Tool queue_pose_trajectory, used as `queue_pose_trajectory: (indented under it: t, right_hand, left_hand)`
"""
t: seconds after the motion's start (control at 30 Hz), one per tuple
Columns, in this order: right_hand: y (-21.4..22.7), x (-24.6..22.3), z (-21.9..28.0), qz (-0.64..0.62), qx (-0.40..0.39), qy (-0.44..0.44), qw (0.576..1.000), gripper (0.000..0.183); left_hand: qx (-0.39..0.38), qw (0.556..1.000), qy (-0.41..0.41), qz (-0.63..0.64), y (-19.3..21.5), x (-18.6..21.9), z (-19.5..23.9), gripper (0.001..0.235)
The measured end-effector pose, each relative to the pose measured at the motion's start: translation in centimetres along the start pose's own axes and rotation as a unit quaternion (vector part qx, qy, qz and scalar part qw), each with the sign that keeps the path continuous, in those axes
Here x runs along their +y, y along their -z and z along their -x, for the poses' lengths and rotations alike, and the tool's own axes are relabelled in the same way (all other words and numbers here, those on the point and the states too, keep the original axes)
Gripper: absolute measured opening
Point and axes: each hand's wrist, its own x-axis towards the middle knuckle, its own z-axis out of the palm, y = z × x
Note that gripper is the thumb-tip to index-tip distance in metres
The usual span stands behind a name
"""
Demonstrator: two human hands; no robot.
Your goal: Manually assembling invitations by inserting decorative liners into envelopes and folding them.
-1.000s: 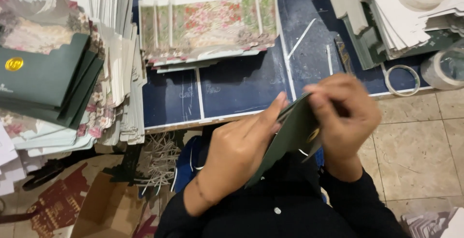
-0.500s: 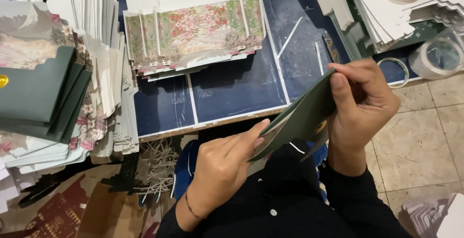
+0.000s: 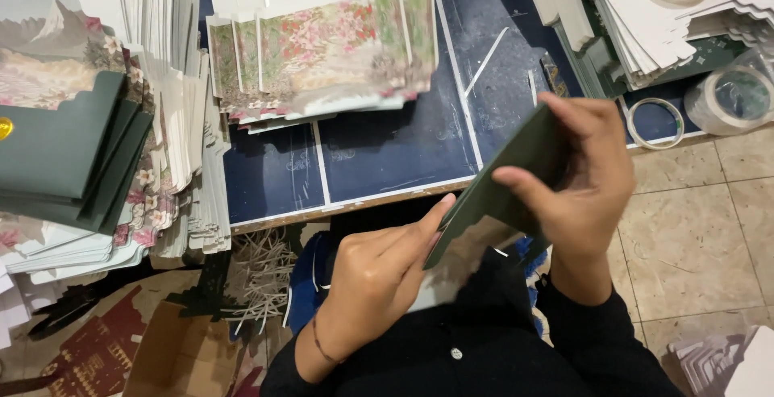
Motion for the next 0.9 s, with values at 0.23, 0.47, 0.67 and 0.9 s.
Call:
queue_pose_trajectory:
  t: [0.23,0.47,0.67,0.9]
  right_hand:
    - [-1.7,0.1,1.2,0.105,-0.052,0.299,0.947,0.045]
    - [-2.0,-0.5,1.1,0.080,-0.066,0.347,0.932,0.017]
    - [-3.0,-0.3,1.4,0.061,-0.101,0.372,0.921,0.021]
    - [2.6,6.9,-1.9,0.204,0.022,0.218,0.954,0.035]
  left_hand:
    - [0.056,0.995,0.081,-0.004,-1.3,-0.1,-0.4,0.043]
    - [-0.064,0.991,0.086,0.080,0.3,-0.8,0.1,0.072]
    - [-0.042,0.981,0.124,0.144,0.1,-2.0,-0.2,0.058]
    - [0.072,0.940,0.258,0.212,3.4,-4.6,0.8,0.045]
